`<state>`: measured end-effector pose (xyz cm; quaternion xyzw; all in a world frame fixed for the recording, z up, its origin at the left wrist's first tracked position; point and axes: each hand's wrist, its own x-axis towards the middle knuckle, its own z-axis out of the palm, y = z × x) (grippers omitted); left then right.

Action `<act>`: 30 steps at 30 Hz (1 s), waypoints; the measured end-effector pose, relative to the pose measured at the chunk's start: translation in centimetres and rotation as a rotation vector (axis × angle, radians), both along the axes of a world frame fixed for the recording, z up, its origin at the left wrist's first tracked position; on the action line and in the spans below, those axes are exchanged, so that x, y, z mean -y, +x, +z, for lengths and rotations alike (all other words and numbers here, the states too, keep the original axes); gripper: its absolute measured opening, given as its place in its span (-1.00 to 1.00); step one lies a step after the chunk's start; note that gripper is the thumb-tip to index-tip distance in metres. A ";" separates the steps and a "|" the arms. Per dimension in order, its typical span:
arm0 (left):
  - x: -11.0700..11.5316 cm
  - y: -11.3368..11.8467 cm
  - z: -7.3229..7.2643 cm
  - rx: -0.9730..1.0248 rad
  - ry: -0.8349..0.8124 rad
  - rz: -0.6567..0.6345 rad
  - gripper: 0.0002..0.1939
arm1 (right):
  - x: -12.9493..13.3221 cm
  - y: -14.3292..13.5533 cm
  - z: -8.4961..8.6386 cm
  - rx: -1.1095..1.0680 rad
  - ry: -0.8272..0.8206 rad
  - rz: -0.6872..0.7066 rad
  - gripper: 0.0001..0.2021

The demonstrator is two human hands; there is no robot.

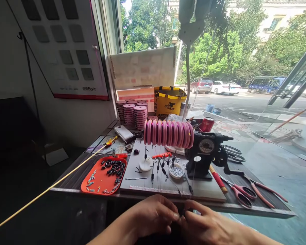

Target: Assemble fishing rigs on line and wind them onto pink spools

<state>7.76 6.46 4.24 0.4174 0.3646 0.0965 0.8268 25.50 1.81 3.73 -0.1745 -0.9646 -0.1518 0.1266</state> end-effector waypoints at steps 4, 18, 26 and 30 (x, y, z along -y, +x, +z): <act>-0.2 0.1 0.1 -0.038 0.039 -0.004 -0.89 | 0.1 0.1 0.6 0.101 -0.071 -0.027 -0.82; 3.3 0.2 -0.3 -0.196 1.048 0.368 -0.90 | 0.3 -1.9 3.9 -0.653 -0.927 -0.287 -0.72; 3.7 0.4 -1.3 -0.096 0.923 0.595 -0.68 | -0.6 -2.8 3.0 -1.098 -1.438 -0.344 -0.73; 3.6 0.6 -0.9 -0.174 0.958 0.615 -0.68 | -0.9 -3.0 2.9 -1.159 -1.490 -0.313 -0.74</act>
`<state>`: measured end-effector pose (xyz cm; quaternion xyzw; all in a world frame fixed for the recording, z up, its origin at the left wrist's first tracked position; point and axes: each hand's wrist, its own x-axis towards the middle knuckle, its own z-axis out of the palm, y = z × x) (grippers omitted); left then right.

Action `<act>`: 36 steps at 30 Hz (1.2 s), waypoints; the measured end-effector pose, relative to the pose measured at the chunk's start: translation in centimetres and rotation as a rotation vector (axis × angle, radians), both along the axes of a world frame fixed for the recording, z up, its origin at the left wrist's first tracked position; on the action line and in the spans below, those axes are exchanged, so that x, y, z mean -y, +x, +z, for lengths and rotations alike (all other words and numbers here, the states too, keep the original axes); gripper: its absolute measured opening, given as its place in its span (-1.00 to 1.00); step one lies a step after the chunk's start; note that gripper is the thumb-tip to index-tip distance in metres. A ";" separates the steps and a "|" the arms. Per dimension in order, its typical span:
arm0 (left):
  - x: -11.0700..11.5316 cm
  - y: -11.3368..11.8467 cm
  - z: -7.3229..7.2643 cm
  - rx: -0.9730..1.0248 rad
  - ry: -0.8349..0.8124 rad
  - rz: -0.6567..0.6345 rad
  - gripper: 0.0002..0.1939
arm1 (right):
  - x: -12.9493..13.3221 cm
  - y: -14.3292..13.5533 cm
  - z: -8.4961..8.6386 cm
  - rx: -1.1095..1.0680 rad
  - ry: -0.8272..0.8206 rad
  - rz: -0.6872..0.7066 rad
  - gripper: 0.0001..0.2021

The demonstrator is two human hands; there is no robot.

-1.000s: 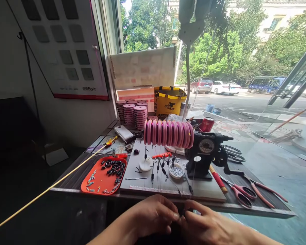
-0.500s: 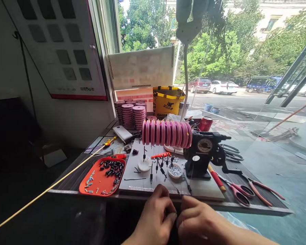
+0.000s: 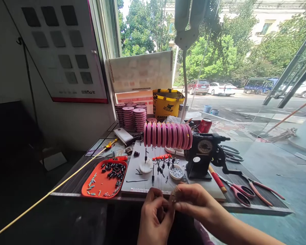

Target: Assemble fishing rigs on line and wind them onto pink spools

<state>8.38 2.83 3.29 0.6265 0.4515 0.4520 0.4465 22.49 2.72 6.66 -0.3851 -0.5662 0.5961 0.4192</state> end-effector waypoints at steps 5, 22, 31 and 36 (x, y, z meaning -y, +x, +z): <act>0.1 0.3 -0.1 -0.043 0.062 0.090 -0.72 | -0.2 -0.4 0.4 0.019 0.017 -0.043 -0.71; 0.7 0.7 -1.6 -0.197 0.501 0.305 -0.84 | -1.9 -1.0 1.2 -0.018 -0.014 0.053 -0.74; 0.4 -0.4 -2.0 -0.556 0.844 0.125 -0.71 | -2.2 -0.9 1.5 0.003 -0.100 0.044 -0.71; 0.4 -0.2 -2.3 -0.555 0.782 0.123 -0.67 | -2.2 -0.7 1.6 -0.002 -0.105 0.011 -0.72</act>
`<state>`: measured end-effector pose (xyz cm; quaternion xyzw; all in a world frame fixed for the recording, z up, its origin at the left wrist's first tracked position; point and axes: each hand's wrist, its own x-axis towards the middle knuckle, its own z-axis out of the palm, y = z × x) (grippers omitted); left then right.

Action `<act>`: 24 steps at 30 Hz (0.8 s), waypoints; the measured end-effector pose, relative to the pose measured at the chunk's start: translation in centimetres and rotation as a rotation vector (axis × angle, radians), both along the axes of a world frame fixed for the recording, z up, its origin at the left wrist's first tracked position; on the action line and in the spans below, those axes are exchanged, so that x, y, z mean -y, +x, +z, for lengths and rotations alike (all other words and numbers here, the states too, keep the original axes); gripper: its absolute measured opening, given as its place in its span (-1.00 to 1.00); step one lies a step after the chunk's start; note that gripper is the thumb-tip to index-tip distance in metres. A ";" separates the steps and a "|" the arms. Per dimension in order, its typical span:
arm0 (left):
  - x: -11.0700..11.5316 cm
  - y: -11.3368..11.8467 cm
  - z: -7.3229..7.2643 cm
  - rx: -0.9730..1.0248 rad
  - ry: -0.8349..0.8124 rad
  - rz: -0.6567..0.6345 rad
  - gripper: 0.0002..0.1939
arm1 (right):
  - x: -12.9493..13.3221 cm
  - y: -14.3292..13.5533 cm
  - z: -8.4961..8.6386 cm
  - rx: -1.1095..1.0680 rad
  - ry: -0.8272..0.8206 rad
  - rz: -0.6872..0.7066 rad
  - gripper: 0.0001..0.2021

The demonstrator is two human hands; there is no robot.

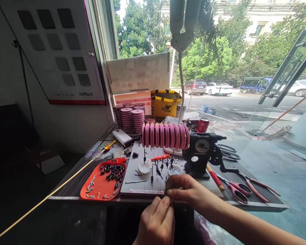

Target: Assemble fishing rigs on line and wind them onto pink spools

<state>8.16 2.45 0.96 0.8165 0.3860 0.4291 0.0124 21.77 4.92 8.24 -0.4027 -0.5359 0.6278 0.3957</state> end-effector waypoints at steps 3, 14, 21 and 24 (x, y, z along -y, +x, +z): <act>-0.3 -0.3 0.2 0.029 -0.091 -0.055 -0.67 | 0.0 -0.1 -0.1 0.002 -0.001 -0.002 -0.73; -1.7 -0.7 2.8 0.813 -1.592 -0.289 -0.95 | 3.2 2.0 -1.8 0.907 1.283 0.199 -0.81; -2.0 -0.5 2.7 1.053 -1.852 -0.275 -0.90 | 3.4 2.0 -3.7 0.976 1.657 0.061 -0.66; -1.9 -0.5 2.8 1.070 -1.864 -0.249 -0.89 | 3.3 1.7 -3.6 0.964 1.662 0.029 -0.59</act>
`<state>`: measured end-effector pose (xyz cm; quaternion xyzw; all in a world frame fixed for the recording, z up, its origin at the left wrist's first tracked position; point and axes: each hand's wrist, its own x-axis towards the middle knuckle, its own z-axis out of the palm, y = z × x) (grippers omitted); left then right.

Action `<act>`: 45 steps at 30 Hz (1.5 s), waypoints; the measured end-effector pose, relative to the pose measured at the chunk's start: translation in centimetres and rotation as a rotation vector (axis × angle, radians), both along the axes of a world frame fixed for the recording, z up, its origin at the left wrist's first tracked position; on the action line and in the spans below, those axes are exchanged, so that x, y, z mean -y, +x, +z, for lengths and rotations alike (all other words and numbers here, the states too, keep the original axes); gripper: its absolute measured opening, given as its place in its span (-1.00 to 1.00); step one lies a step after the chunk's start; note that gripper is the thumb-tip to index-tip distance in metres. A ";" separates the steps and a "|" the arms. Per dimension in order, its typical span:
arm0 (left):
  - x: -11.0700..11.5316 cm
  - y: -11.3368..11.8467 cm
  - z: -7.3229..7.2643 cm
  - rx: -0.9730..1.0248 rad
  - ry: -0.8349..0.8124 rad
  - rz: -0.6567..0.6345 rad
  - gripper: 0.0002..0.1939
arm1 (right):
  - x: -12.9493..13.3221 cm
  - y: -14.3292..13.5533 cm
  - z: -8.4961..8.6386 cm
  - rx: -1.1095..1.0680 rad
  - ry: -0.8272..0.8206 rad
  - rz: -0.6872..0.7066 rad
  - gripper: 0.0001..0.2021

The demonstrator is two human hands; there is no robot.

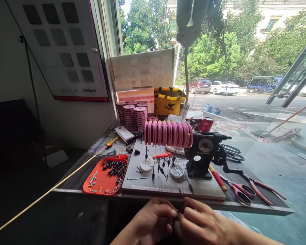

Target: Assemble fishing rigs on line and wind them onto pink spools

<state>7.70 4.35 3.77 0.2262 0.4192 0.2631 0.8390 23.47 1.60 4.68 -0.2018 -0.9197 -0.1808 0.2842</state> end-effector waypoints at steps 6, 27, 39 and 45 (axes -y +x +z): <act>0.0 -0.1 -0.2 0.009 -0.009 0.004 -0.89 | 0.1 0.0 0.3 0.020 -0.006 0.005 -0.63; 0.0 0.2 0.0 -0.124 0.339 -0.050 -0.94 | -0.1 -0.1 0.0 0.060 -0.130 0.073 -0.65; 1.9 0.7 -1.5 -0.659 1.400 0.334 -0.87 | -1.4 -1.6 2.6 -0.870 -1.400 -0.101 -0.77; 1.6 0.6 -2.7 -0.894 2.022 0.501 -0.82 | -2.6 -1.6 2.6 -0.891 -1.510 -0.061 -0.81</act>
